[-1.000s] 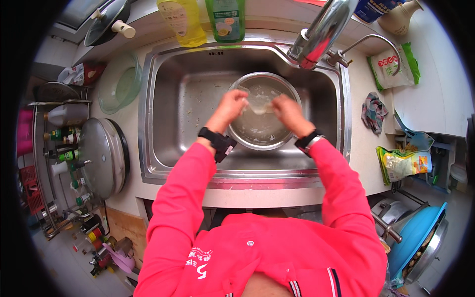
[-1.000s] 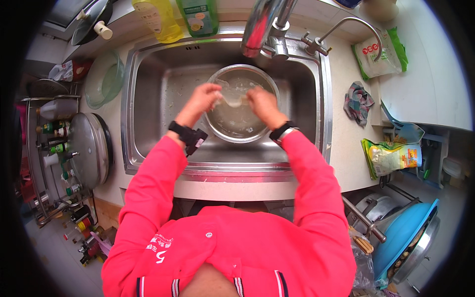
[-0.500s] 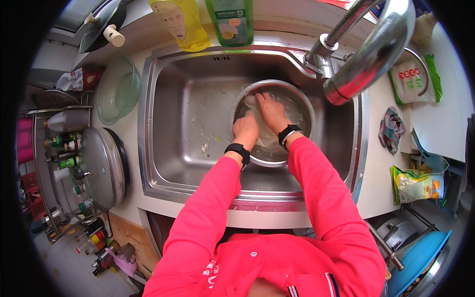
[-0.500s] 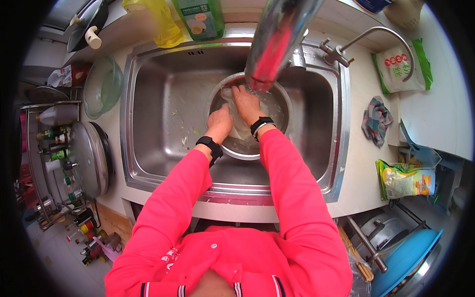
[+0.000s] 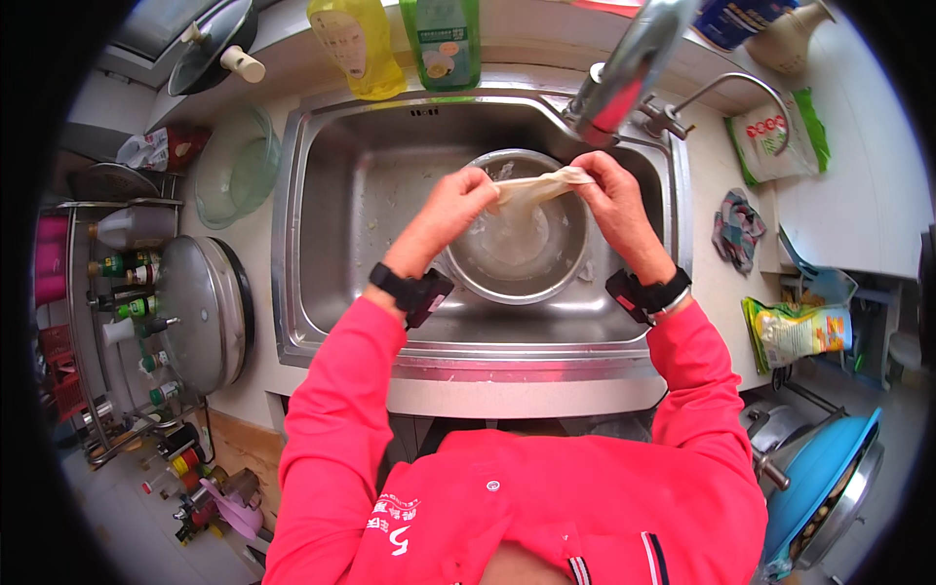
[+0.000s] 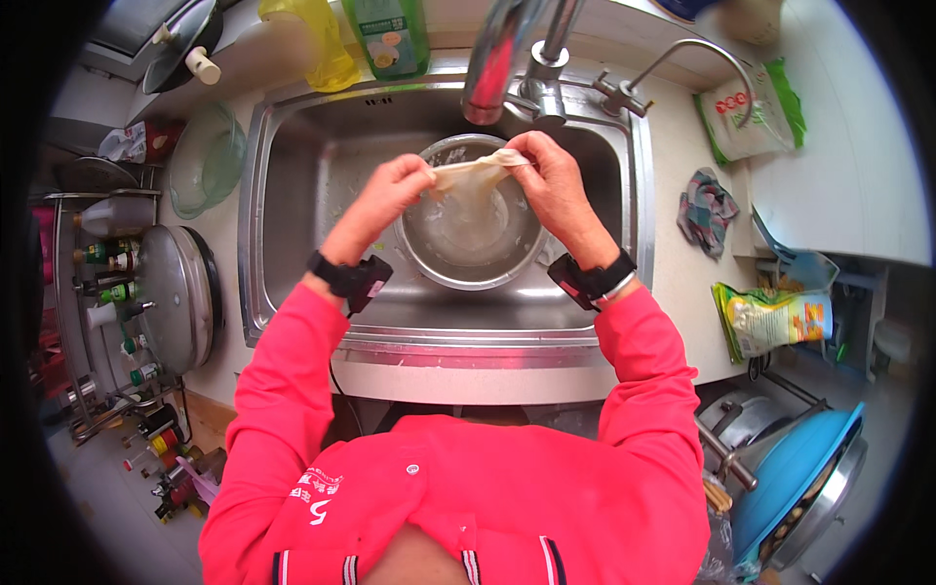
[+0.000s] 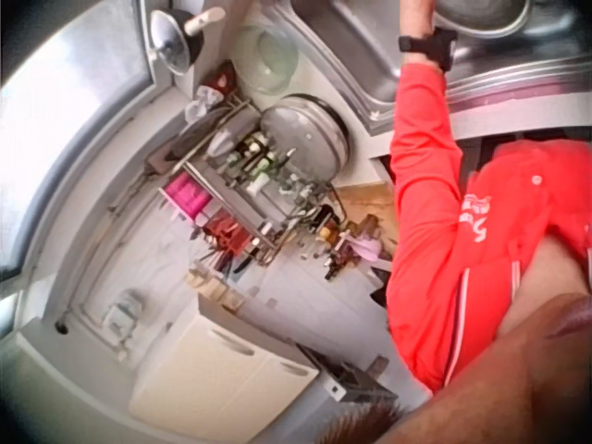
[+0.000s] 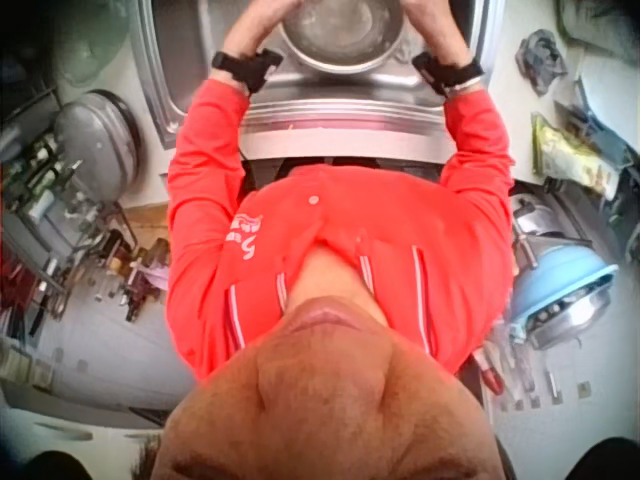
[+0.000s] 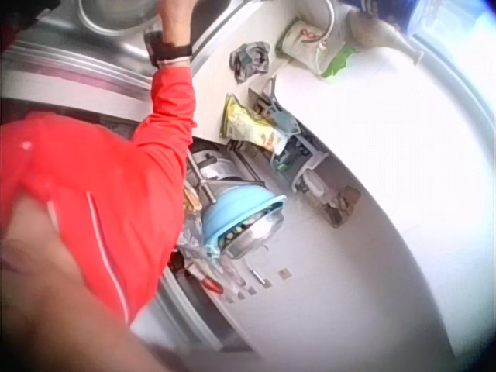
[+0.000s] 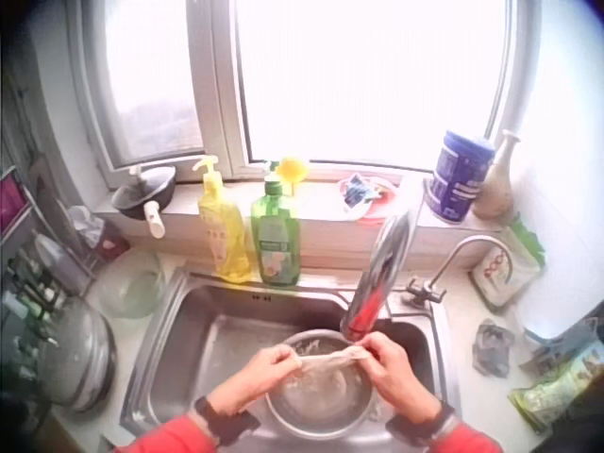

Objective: The person washes a white bowl and a metal bowl in the kitchen sink, then wipes the countertop with a cloth. They rinse a cloth in the sink, wring it out, and hang it on a balcony railing.

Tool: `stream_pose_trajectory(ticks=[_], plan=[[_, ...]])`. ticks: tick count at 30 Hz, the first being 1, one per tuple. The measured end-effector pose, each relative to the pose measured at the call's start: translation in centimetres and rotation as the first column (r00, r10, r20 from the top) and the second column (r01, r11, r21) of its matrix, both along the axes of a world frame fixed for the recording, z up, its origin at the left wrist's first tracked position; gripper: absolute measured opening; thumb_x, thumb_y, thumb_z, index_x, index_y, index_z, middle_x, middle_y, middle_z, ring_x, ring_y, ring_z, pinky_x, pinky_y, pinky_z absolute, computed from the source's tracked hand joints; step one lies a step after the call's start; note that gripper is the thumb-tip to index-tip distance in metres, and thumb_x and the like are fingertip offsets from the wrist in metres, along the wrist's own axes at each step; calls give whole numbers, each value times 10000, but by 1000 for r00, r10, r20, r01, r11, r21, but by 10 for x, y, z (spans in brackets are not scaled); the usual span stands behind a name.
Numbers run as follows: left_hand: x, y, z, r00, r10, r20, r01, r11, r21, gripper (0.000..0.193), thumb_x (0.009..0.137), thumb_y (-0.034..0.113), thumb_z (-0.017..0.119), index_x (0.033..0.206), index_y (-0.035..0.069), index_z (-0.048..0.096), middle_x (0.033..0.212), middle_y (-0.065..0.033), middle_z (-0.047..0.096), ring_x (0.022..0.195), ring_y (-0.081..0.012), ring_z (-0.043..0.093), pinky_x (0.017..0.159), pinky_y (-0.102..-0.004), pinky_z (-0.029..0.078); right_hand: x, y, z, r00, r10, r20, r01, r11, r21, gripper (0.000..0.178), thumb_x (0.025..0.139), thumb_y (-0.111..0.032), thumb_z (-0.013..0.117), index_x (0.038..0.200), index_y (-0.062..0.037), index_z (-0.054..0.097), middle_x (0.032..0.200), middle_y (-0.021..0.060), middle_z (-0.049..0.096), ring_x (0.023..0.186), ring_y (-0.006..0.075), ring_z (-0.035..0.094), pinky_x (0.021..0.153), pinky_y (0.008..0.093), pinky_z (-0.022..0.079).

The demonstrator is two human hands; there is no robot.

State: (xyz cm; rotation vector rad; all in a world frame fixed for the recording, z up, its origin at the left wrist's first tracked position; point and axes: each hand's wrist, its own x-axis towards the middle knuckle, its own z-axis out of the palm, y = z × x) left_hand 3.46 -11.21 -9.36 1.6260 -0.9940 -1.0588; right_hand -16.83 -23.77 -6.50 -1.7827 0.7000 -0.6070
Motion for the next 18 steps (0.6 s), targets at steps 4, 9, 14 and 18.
stream_pose_trajectory(ticks=[4, 9, 14, 18], plan=[[1, 2, 95, 995, -91, -38, 85, 987, -136, 236, 890, 290, 603, 881, 57, 567, 786, 14, 564, 731, -56, 523, 667, -209, 449, -13, 19, 63, 971, -57, 231, 50, 998, 35, 125, 942, -116, 539, 1005, -13, 573, 1020, 29, 598, 955, 100, 541, 877, 237, 420], [-13, 2, 102, 990, 96, 101, -60, 948, -313, 175, 804, 171, 658, 847, 14, 596, 728, -16, 593, 645, -71, 526, 598, -243, 451, -29, 33, 57, 980, -160, 118, 196, 880, -434, 108, 893, -93, 596, 974, -23, 578, 939, 58, 610, 875, 119, 574, 776, 252, 468], [-24, 9, -31, 722, -134, 679, 119, 990, 69, 165, 747, 120, 594, 883, 31, 623, 802, -200, 614, 772, -382, 602, 697, -434, 482, -26, 27, -75, 716, -78, -693, -366, 804, -469, 217, 749, -165, 668, 945, -78, 638, 893, 124, 616, 851, 299, 613, 730, 391, 502], [-39, 20, -111, 630, -571, 527, 202, 775, 598, 207, 779, 133, 578, 956, 65, 659, 995, -194, 640, 972, -372, 599, 814, -430, 483, -8, 41, -166, 461, 49, -886, -601, 752, -271, 108, 743, -143, 623, 806, -76, 681, 824, 158, 650, 817, 334, 637, 720, 440, 513]])
